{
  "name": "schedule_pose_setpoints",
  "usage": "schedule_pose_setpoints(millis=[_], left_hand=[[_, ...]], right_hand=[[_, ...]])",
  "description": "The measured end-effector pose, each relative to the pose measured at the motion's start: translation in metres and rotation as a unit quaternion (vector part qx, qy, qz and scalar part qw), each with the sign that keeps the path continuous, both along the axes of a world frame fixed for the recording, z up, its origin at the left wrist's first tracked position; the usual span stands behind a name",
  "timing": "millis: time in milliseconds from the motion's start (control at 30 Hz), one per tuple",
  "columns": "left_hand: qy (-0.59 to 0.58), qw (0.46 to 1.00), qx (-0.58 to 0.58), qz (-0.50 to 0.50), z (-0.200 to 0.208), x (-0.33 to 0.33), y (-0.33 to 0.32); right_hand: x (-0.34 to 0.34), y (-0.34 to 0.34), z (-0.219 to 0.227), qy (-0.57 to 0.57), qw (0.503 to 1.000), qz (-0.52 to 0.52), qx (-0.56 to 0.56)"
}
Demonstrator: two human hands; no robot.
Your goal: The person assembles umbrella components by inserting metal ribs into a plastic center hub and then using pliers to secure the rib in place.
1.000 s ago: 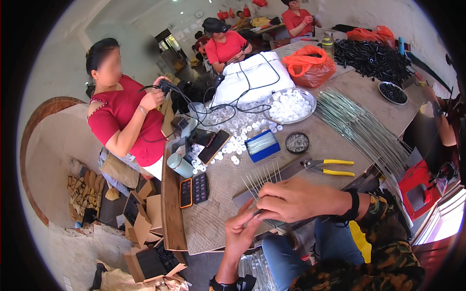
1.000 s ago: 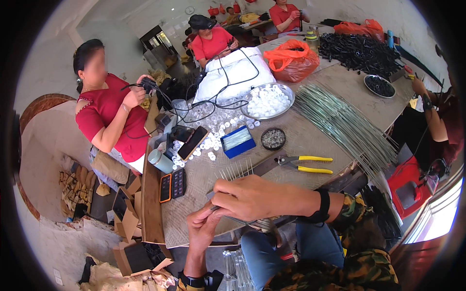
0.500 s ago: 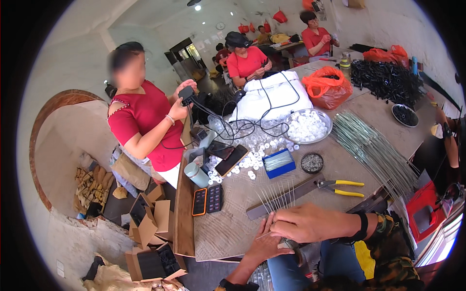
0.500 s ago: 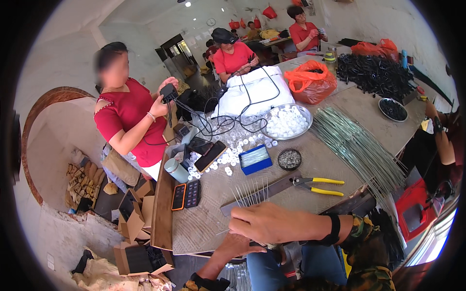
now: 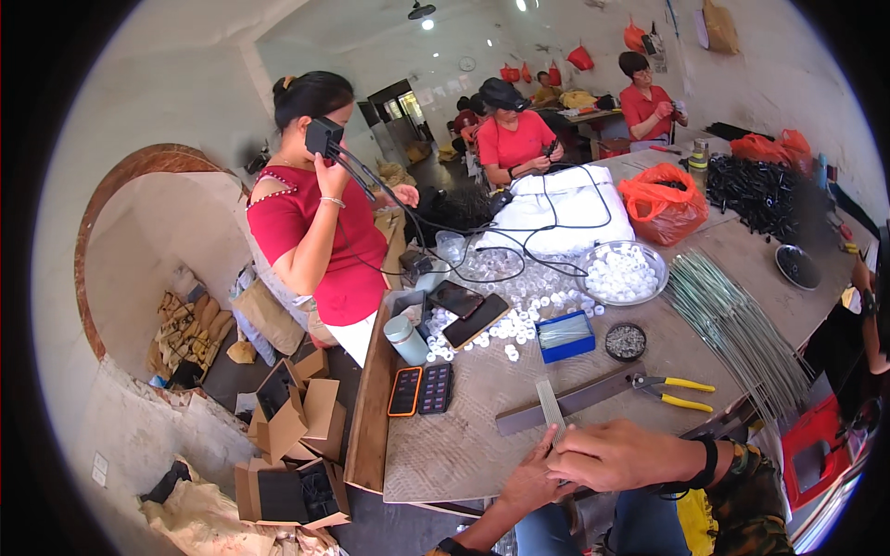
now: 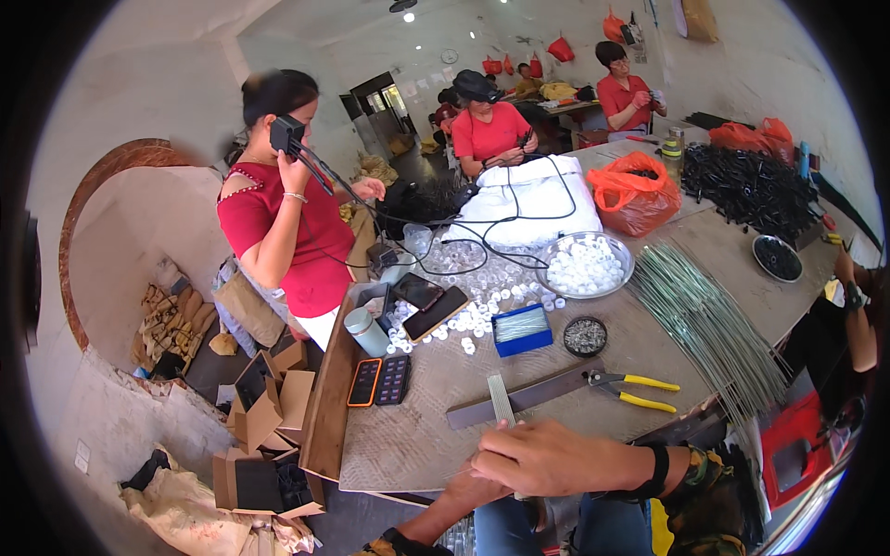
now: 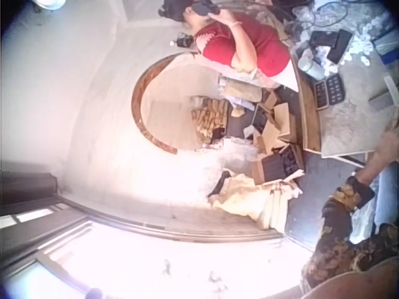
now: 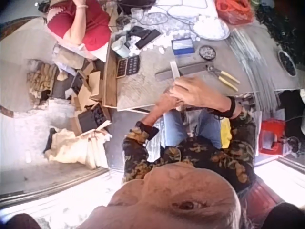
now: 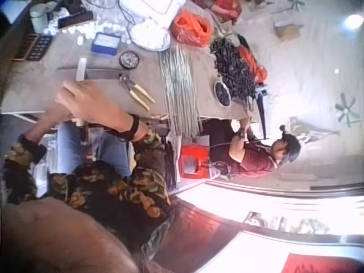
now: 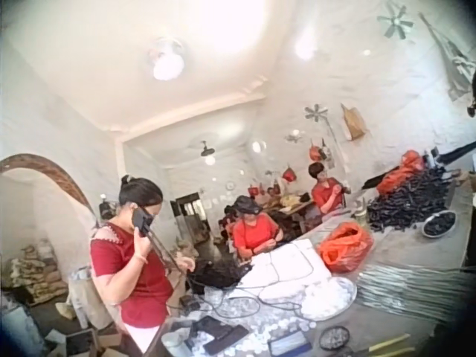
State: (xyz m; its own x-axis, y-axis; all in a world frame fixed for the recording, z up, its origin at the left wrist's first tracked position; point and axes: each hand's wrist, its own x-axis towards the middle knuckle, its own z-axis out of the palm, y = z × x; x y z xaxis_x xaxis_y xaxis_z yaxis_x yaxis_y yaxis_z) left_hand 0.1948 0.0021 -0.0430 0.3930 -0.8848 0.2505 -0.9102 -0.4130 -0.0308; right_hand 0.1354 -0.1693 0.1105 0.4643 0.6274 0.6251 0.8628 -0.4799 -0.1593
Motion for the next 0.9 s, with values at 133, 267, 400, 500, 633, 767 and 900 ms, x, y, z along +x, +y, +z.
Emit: schedule_pose_setpoints(millis=[133, 267, 400, 500, 633, 767, 900], left_hand=[[0.0, 1.0, 0.018, -0.019, -0.007, 0.005, 0.0], [0.014, 1.0, 0.008, 0.009, -0.006, 0.005, -0.001], [-0.008, 0.998, 0.001, 0.063, 0.011, 0.0, -0.002], [0.004, 0.998, 0.02, 0.055, 0.011, 0.001, -0.001], [0.025, 0.998, 0.014, 0.052, 0.009, 0.0, 0.0], [-0.009, 0.997, 0.052, 0.06, 0.011, -0.003, -0.001], [0.458, 0.875, -0.156, 0.034, 0.01, 0.001, 0.0]], right_hand=[[-0.002, 0.002, -0.004, -0.038, 0.999, 0.007, 0.005], [0.0, 0.001, -0.006, -0.051, 0.999, 0.009, -0.013], [0.002, 0.001, -0.008, -0.073, 0.997, 0.01, -0.017], [0.001, 0.001, -0.006, -0.071, 0.997, 0.017, -0.012], [-0.004, 0.003, -0.001, -0.059, 0.998, 0.014, -0.001], [-0.006, 0.004, 0.002, -0.06, 0.998, 0.028, -0.01], [0.018, -0.016, 0.023, 0.054, 0.998, 0.022, 0.013]])
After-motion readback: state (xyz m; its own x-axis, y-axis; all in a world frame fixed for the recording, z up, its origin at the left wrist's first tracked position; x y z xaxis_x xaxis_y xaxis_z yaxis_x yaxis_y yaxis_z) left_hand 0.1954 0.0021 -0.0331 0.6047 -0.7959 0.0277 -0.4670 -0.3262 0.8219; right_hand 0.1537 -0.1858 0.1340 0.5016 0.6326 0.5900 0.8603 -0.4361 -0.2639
